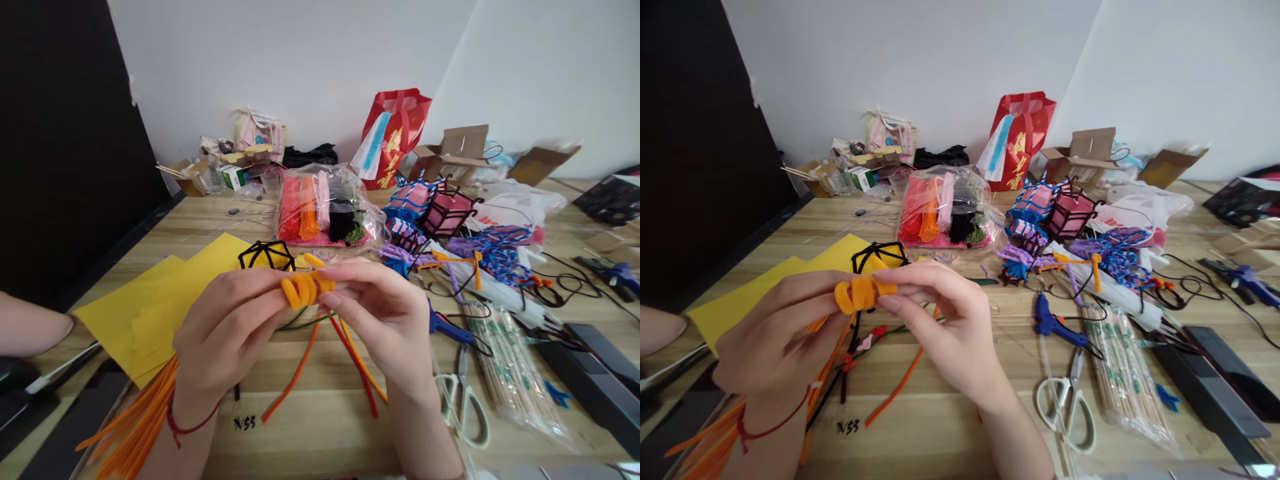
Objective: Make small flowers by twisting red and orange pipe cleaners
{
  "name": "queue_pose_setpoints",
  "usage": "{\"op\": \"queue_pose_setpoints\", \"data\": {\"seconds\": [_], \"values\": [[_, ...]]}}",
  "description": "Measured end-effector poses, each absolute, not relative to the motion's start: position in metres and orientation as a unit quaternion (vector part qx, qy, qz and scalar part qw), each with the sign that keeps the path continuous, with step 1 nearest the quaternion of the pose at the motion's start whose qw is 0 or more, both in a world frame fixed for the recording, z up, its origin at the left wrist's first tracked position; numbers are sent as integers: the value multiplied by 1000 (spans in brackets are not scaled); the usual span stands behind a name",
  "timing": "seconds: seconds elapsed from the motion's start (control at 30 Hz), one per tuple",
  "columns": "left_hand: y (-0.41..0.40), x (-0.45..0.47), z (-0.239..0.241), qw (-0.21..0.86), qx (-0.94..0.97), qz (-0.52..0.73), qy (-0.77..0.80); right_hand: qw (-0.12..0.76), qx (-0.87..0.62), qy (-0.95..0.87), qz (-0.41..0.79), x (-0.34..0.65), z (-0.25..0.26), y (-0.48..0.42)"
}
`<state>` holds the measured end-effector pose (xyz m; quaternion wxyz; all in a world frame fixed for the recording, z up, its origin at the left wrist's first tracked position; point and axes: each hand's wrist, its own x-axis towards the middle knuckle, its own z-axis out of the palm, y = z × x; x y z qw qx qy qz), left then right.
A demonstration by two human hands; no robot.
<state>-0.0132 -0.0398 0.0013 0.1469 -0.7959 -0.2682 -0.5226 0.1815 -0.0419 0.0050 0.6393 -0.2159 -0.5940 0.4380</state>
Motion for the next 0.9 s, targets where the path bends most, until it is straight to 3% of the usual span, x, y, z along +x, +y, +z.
{"op": "queue_pose_setpoints", "data": {"seconds": [0.47,0.73,0.9], "values": [[-42,-18,-6,127,-801,-520,-269,659,-262,-538,455,179,9,-41],[-43,-18,3,286,-818,-427,-259,642,-291,-569,424,174,8,-44],[-50,-10,4,279,-812,-429,-280,668,-300,-511,450,169,8,-46]]}}
